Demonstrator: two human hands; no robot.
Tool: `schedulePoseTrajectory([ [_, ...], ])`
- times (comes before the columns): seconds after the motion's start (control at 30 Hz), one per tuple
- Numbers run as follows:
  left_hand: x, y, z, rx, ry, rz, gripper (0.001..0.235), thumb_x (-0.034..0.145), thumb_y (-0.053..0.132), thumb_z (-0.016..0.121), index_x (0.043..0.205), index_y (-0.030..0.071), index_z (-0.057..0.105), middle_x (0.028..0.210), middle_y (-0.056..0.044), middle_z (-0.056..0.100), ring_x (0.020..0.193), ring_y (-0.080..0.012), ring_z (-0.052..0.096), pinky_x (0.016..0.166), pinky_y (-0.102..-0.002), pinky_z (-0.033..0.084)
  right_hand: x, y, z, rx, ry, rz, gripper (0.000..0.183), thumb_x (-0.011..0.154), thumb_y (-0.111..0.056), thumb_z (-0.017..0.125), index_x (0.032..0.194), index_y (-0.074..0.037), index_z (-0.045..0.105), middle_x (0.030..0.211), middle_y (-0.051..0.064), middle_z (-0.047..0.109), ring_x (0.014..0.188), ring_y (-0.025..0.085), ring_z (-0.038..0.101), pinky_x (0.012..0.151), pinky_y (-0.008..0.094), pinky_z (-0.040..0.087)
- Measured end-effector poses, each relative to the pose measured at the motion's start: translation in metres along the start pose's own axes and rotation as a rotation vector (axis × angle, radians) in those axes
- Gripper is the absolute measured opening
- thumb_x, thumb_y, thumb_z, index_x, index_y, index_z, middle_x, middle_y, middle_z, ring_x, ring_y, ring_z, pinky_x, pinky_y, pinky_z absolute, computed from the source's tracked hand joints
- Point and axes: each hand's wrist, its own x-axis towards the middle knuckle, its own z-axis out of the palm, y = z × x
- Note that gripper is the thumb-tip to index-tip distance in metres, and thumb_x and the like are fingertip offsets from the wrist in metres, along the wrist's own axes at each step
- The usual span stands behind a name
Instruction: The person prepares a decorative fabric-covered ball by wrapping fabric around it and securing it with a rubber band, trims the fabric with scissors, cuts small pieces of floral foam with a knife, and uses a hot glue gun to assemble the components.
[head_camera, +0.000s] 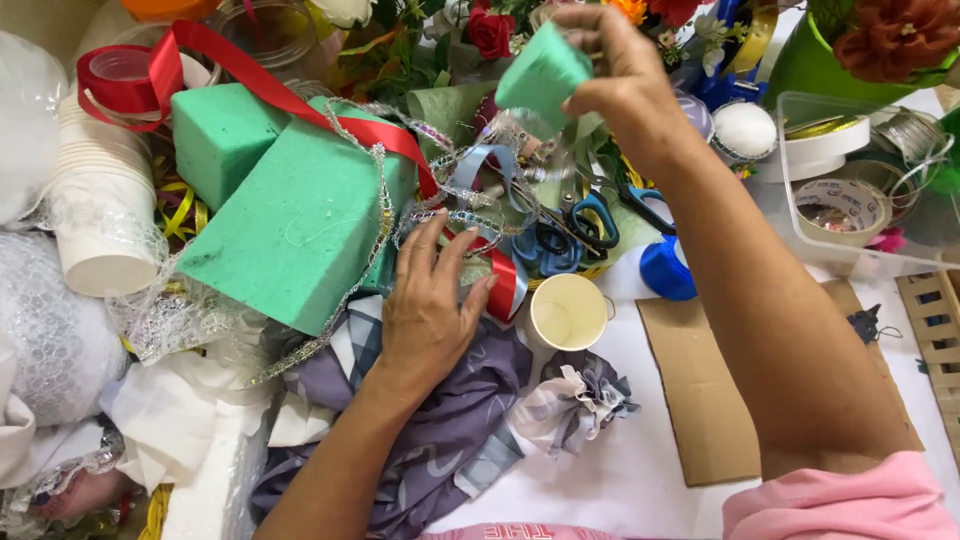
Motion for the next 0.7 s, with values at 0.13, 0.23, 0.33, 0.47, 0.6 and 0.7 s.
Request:
schedulePoseTrajectory([
  [0.13,0.003,0.005,-0.009,-0.052,0.081,0.03,0.045,0.102,0.029,0.064,0.138,0.004,0.058,0.147,-0.021,0.052,0.136,-0.0426,0.052,0.108,-0.054,0.05,-0.005,0.005,-0.005,0.022,0.124,-0.043,0.06,0.078,0.002,0.057,0.136,-0.009,0.046,0.128,0.019,0.049,0.115,0.034,0.056,0.083,0.038,0.061],
  [0.23,0.002,0.015,-0.025,-0.125,0.131,0.018,0.046,0.102,0.026,0.065,0.141,0.005,0.054,0.144,-0.021,0.054,0.134,-0.0381,0.055,0.112,-0.051,0.045,-0.022,-0.016,-0.01,0.538,0.382,-0.007,0.045,0.076,0.011,0.057,0.117,-0.007,0.056,0.11,0.009,0.062,0.101,0.024,0.067,0.083,0.032,0.064],
  [0.33,0.0,0.037,-0.044,-0.394,0.089,-0.075,0.052,0.101,0.023,0.067,0.147,0.009,0.047,0.151,-0.018,0.05,0.137,-0.0309,0.055,0.09,-0.036,0.059,-0.069,-0.072,-0.01,0.575,0.195,0.064,0.058,0.072,-0.003,0.059,0.13,-0.006,0.053,0.112,0.01,0.053,0.094,0.021,0.062,0.069,0.031,0.054],
  [0.47,-0.013,0.064,-0.067,-0.605,0.064,0.138,0.052,0.102,0.031,0.065,0.141,0.005,0.043,0.14,-0.021,0.057,0.129,-0.0303,0.063,0.102,-0.038,0.058,-0.153,-0.112,-0.007,0.394,0.012,0.1,0.078,0.07,-0.018,0.072,0.144,-0.006,0.05,0.123,0.012,0.056,0.108,0.022,0.059,0.081,0.031,0.052],
  [0.6,-0.029,0.079,-0.069,-0.719,-0.093,0.337,0.037,0.094,0.028,0.074,0.115,0.001,0.059,0.118,-0.021,0.068,0.109,-0.0337,0.072,0.097,-0.042,0.062,-0.239,-0.089,-0.02,0.397,0.166,0.311,0.075,0.074,-0.001,0.062,0.147,0.001,0.047,0.133,0.017,0.06,0.116,0.027,0.058,0.09,0.038,0.05],
  [0.7,-0.042,0.087,-0.048,-0.58,-0.216,0.507,0.034,0.102,0.029,0.067,0.119,0.0,0.062,0.128,-0.026,0.062,0.118,-0.0447,0.066,0.105,-0.054,0.056,-0.269,-0.054,-0.015,0.396,0.367,0.523,0.073,0.072,-0.001,0.055,0.145,0.003,0.048,0.134,0.021,0.058,0.119,0.031,0.059,0.096,0.043,0.048],
])
